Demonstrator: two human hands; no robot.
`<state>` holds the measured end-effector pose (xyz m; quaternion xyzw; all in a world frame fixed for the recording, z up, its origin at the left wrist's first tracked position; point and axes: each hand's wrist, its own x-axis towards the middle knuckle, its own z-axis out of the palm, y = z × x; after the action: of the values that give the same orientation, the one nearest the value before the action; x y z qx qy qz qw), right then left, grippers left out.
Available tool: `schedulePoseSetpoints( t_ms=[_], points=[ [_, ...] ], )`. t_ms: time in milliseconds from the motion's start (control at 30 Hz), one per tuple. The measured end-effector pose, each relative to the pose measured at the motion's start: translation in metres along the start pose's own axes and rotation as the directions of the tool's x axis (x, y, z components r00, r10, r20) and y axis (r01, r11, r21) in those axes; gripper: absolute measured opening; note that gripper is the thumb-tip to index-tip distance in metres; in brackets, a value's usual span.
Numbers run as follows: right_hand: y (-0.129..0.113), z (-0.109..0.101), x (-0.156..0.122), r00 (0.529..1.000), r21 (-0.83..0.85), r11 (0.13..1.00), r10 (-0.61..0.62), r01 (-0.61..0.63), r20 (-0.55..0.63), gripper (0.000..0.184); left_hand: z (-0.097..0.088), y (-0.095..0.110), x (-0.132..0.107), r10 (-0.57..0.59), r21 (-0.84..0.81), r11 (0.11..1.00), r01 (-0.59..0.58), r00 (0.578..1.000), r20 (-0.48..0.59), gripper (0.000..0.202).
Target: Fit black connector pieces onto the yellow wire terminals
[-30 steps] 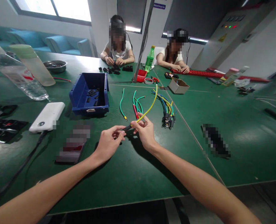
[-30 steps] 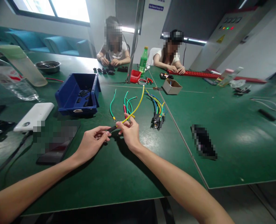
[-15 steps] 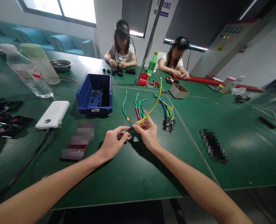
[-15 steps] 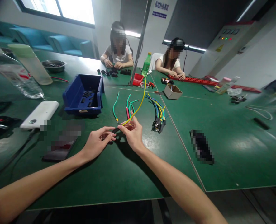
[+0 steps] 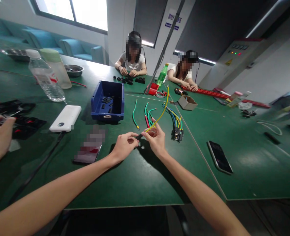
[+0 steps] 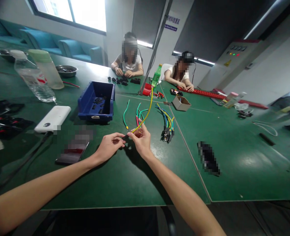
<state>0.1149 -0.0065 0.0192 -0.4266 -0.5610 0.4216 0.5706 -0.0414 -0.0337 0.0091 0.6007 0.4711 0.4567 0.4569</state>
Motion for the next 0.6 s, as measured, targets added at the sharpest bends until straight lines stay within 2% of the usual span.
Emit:
schedulePoseSetpoints(
  t_ms=[333,467,600],
  points=[
    [-0.008,0.007,-0.016,0.988,-0.006,0.999,0.034,-0.035,-0.15,0.08,-0.002,0.004,-0.002,0.039,-0.003,0.999,-0.039,0.998,0.047,0.024],
    [-0.009,0.004,-0.027,0.974,-0.014,0.997,0.076,-0.081,-0.212,0.081,-0.002,0.006,-0.004,0.061,0.012,0.998,-0.063,0.989,0.134,0.025],
    [-0.015,-0.004,-0.035,0.965,-0.044,0.995,0.076,-0.09,-0.252,0.082,0.0,0.01,-0.007,0.14,0.013,0.989,-0.148,0.956,0.258,0.03]
  ],
)
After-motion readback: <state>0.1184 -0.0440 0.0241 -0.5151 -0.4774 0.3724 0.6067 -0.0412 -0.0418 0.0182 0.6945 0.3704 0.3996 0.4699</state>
